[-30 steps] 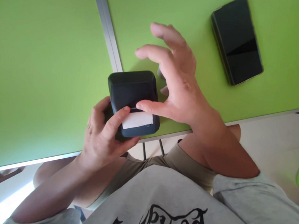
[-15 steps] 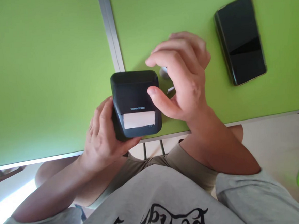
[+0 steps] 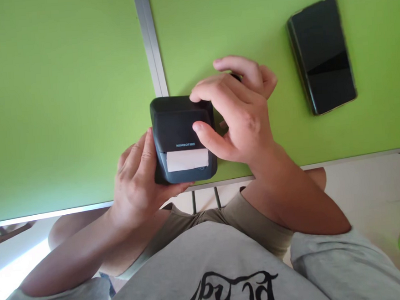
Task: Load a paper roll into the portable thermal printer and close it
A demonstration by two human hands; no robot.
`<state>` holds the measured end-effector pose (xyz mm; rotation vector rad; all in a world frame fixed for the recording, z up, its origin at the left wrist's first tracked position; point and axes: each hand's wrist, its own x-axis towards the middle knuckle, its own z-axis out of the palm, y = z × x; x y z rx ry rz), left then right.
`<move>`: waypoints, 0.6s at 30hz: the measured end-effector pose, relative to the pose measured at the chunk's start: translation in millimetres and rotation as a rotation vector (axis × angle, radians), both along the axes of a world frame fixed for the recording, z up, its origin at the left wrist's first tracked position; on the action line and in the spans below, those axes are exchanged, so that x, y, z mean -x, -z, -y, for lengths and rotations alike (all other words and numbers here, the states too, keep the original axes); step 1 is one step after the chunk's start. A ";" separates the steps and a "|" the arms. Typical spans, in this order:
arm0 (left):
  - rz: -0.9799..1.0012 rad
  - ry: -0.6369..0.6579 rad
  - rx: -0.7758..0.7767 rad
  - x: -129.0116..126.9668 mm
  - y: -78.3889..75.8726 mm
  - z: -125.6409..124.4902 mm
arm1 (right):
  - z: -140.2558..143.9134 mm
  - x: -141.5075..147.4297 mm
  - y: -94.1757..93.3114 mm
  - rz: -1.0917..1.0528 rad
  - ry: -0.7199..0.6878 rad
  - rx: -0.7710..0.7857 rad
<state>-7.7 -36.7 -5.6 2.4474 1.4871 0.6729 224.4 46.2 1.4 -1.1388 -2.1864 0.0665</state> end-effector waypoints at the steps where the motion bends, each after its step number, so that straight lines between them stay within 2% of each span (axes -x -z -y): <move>1: -0.003 -0.001 0.001 0.1 0.1 0.0 | 0.3 0.3 -0.6 0.006 0.003 -0.001; 18: 0.077 -0.031 0.014 0.1 0.4 -4.1 | 0.8 9.3 -5.3 -0.074 0.058 0.053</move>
